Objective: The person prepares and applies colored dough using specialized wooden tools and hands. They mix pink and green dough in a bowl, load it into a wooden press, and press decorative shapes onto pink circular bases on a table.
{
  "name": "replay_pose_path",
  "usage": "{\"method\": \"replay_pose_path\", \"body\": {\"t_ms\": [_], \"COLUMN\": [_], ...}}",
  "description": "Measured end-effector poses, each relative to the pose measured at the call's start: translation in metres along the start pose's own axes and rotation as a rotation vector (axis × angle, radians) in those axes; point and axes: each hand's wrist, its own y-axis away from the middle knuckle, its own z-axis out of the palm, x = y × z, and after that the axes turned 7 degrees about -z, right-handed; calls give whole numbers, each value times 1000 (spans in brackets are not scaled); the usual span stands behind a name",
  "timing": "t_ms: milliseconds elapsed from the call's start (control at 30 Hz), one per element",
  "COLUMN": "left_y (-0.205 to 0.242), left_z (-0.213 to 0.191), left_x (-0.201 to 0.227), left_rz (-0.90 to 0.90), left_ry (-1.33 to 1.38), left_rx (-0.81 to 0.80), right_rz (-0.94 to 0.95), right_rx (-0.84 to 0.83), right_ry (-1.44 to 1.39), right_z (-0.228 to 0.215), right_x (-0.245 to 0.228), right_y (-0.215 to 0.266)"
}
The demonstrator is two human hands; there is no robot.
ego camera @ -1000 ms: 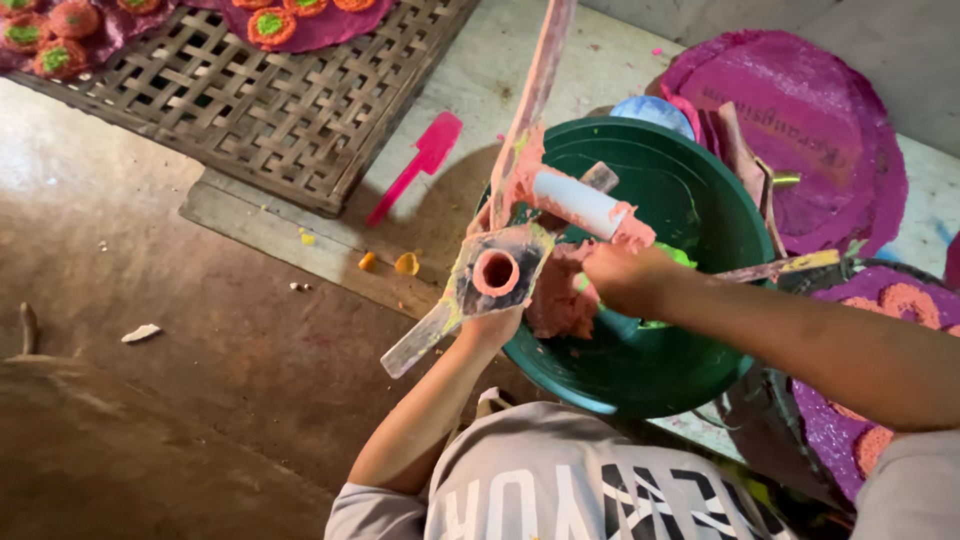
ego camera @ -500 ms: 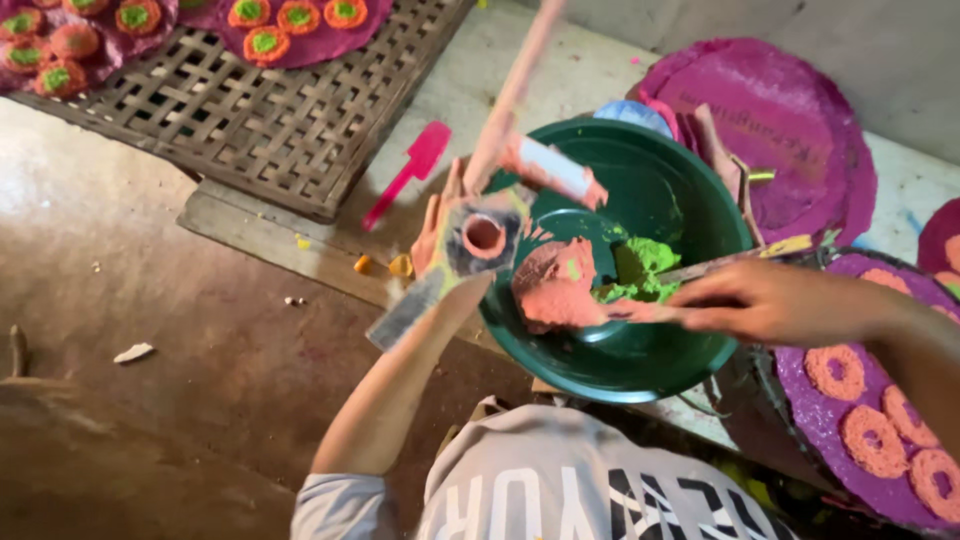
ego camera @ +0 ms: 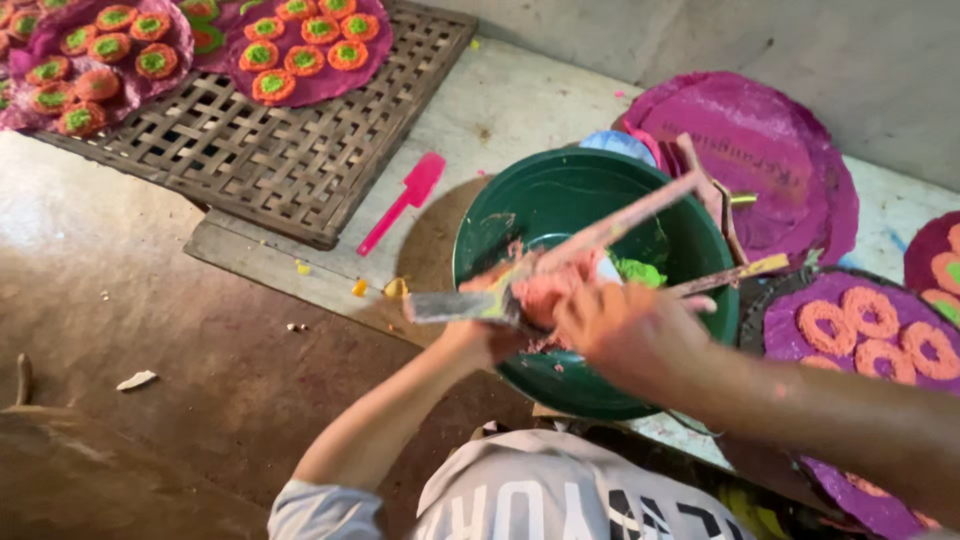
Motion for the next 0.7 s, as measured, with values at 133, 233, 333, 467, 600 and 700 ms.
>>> {"method": "replay_pose_path", "body": {"t_ms": [133,233,333,467,600,700], "left_y": [12,6,3,-8,-11,-13], "left_z": [-9,-25,-16,4,-12,-42], "left_x": [-3,-14,-20,-10,0,-12], "left_rz": [-166,-494,-248,-110,-400,-379], "left_ry": [63,134,37,-6,-27,-19], "left_rx": [-137,-196,-51,-36,-167,71], "right_rz": [-17,187,183,44,78,226], "right_rx": [144,68,6,20,66,-36], "right_ry": [-91,-246,-251,-86,-163,-267], "right_z": [-15,-34,-31,-10,-16,-42], "right_x": [6,23,31,5,3,24], "right_y": [29,59,53,-7,8,51]}}
